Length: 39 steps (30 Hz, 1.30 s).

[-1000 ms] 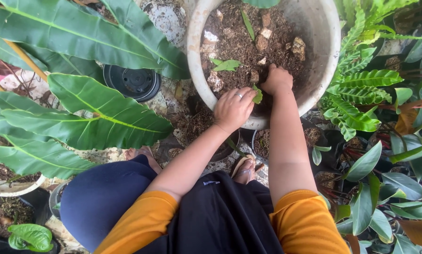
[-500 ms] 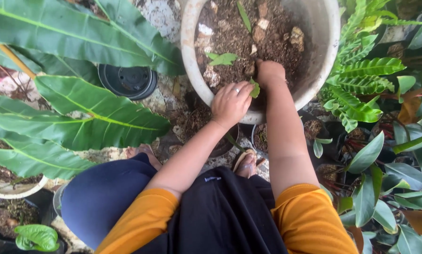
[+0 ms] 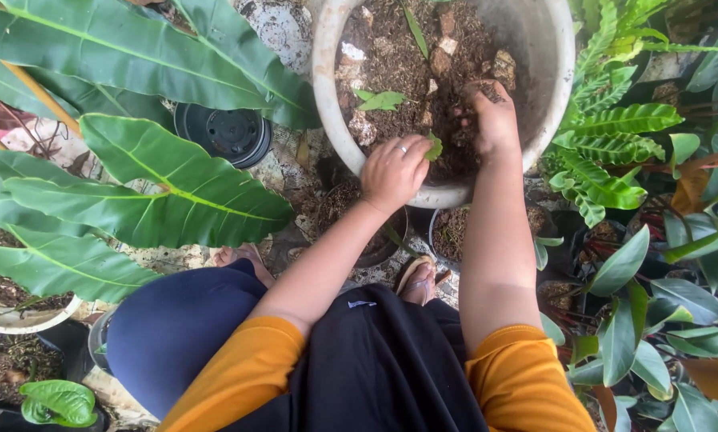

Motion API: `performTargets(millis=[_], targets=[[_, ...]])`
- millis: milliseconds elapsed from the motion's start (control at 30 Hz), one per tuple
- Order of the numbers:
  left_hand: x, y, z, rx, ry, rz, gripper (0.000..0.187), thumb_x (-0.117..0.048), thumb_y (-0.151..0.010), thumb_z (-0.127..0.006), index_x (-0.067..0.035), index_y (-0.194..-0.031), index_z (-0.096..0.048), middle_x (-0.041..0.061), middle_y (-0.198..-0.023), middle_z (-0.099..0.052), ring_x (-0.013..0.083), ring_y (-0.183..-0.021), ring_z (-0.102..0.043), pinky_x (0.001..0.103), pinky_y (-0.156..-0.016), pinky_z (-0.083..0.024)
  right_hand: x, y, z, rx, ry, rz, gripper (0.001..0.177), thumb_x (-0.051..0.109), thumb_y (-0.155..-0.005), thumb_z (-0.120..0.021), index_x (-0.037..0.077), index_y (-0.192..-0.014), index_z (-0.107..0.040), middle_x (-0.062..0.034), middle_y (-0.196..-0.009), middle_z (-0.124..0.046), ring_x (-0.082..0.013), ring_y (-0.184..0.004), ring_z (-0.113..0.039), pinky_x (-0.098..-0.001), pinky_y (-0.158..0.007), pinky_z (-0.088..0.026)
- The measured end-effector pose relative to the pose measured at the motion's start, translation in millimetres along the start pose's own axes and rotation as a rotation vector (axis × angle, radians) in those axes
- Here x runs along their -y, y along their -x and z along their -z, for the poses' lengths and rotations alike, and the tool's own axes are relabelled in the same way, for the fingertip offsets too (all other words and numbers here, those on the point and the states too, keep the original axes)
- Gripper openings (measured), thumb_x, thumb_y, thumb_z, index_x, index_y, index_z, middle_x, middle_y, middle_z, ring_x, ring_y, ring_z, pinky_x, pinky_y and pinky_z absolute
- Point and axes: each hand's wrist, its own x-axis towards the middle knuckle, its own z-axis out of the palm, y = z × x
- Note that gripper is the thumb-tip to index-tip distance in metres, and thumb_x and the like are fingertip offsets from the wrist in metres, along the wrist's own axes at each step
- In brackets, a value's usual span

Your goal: A person is adjusting the soil level in a small plant pot by adding soil and a white substrate, then pressing it down around the plant.

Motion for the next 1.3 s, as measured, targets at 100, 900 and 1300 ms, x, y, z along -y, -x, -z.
performTargets(millis=[100,900,1300], targets=[[3,-4,4,-0.001,0.066,0.037,0.02,-0.027,-0.093,-0.066,-0.018,-0.11,-0.07,0.003,-0.108,-0.071,0.0266,-0.096,-0.071,0.04,-0.078,-0.058,14,23,1,-0.014,-0.095,-0.082,0.02,0.015,-0.093,-0.064,0.015,-0.111,-0.072,-0.0096,-0.093,-0.068,-0.0187,-0.072,-0.069,-0.0189,-0.052,-0.058],[-20,53,189,0.191,0.61,0.619,0.016,-0.01,-0.095,-0.065,-0.008,-0.11,-0.069,0.006,-0.11,-0.076,0.0222,-0.103,-0.074,0.037,-0.098,-0.059,75,278,-57,0.014,-0.221,-0.458,0.04,0.033,-0.101,-0.058,0.003,-0.128,-0.062,-0.0018,-0.08,-0.066,-0.0053,-0.044,-0.059,-0.0146,-0.025,-0.035],[14,128,206,0.928,0.195,0.462,0.016,-0.01,-0.08,-0.073,-0.018,-0.093,-0.079,0.005,-0.091,-0.076,0.0271,-0.099,-0.074,0.039,-0.09,-0.057,-52,277,-38,-0.074,-0.581,-0.494,0.023,0.011,-0.09,-0.073,0.005,-0.101,-0.055,-0.0221,-0.09,-0.065,-0.0343,-0.068,-0.074,-0.0242,-0.044,-0.052]])
